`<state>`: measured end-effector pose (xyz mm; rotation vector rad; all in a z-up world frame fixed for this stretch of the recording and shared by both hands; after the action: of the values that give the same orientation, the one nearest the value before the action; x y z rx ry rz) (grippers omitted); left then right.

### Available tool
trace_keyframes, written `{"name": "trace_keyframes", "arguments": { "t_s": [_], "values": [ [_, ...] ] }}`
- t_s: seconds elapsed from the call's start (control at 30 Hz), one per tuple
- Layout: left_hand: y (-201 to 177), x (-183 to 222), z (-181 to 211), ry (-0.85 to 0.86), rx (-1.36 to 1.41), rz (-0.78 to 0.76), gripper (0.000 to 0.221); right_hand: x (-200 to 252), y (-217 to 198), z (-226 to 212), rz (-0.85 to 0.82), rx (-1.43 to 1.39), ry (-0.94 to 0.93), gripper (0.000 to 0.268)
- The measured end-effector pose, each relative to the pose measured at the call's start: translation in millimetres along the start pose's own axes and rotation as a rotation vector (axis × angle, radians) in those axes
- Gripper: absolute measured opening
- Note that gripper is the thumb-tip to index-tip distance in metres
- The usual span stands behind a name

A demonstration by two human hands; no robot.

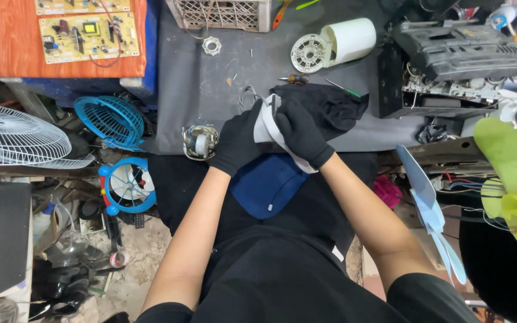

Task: Installing a fan motor into its housing using a screwdriver and manual assembly.

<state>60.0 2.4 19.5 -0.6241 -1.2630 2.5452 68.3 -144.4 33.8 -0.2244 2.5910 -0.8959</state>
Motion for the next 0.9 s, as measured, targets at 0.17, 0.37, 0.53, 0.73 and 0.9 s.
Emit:
{"name": "trace_keyframes", "arguments": {
  "t_s": [0.17,0.37,0.53,0.73,0.9],
  "values": [
    [48,7,-33,-0.001,-0.184,0.055,0.087,7,-9,-5,0.088,0.004,0.031,0.01],
    [22,0,-36,-0.154,-0.096,-0.301,0.101,14,-8,5,0.17,-0.035,0.021,0.014],
    [17,10,-55,-0.248,-0.15,-0.644,0.104,18,23,31,0.163,-0.157,0.134,0.025],
    [1,1,-46,-0.285,-0.072,-0.792,0.095,11,52,48,0.105,-0.258,0.328,0.027],
    [2,-3,-28,-0.385,-0.028,-0.854,0.089,1,64,63,-0.007,-0.226,0.403,0.018]
  ]
}}
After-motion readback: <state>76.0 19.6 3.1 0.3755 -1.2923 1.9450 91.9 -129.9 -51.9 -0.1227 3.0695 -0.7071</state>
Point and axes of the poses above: each hand's wrist, its own x-axis away from the middle knuckle, its own y-axis out of the palm, z = x × y, the point moved 7 cm from there along -x, towards the middle knuckle, and after that the axes turned 1 degree about -z, right-handed, at the moved point
